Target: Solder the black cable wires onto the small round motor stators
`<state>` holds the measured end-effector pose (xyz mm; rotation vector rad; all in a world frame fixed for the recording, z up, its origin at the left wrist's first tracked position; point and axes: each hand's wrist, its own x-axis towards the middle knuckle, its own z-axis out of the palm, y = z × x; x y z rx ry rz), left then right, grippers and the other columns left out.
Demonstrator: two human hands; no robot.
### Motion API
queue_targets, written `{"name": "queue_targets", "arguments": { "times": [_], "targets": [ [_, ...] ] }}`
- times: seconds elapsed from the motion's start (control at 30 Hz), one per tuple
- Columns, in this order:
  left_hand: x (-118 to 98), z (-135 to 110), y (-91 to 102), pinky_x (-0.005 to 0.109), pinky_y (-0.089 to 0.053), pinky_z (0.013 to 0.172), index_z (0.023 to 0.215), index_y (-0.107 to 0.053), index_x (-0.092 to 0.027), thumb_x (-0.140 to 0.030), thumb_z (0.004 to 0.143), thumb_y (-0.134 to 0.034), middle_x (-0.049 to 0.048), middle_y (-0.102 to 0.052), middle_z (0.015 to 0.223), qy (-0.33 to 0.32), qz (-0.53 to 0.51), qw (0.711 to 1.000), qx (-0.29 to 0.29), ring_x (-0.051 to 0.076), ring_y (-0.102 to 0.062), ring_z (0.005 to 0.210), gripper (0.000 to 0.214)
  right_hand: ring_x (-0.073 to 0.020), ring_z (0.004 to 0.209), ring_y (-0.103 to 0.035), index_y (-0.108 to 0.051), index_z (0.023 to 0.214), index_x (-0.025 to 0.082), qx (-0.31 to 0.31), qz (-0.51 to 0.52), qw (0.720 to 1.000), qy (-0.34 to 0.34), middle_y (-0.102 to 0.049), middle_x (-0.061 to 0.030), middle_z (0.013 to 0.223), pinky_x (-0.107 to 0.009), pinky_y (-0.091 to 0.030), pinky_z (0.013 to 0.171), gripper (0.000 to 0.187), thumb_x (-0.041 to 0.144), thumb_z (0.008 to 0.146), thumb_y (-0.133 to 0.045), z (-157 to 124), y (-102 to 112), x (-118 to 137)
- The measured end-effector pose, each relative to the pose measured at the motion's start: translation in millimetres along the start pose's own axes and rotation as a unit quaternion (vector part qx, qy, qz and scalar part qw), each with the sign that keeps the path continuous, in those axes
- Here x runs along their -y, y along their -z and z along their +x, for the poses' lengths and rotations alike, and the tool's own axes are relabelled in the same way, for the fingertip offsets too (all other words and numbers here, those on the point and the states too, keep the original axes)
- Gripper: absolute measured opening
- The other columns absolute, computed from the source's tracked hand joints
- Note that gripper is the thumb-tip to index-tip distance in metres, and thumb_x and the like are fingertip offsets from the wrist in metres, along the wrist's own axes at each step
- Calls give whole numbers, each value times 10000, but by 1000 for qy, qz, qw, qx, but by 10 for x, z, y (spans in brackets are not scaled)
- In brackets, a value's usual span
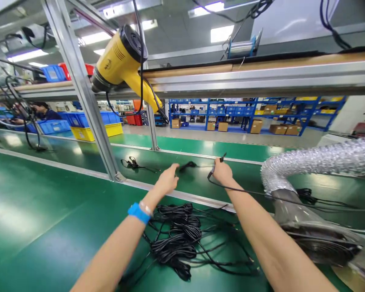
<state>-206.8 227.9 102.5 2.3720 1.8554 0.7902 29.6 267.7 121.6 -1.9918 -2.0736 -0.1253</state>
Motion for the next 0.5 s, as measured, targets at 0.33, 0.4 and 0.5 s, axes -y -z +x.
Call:
{"name": "queue_targets", "arguments": {
  "times": [0.33,0.4,0.5],
  "targets": [
    [424,-1313,71,225,-401,558,856,-635,-215,-566,945,-357,-48,-525,565,143,-127,979,-70,146,-510,554,456,-215,994,-631,-594,1195,170,54,-16,997,-44,-608,-92,1188,-402,-563,841,254,309,982,-596,77,-244,-192],
    [457,-1358,51,225,-434,579,863,-653,-229,-589,918,-382,-44,-596,611,155,-117,979,-67,153,-559,598,453,-223,1002,-630,-587,1205,158,57,-27,998,-24,-606,-91,1191,-417,-562,846,280,318,976,-606,102,24,-126],
    [394,-1293,-69,224,-486,597,841,-680,-244,-585,901,-451,-46,-686,732,151,-71,983,-77,156,-629,668,415,-210,1019,-620,-564,1227,127,36,-48,998,3,-593,-112,1209,-423,-531,867,272,277,1000,-573,-48,467,-58]
  ]
}}
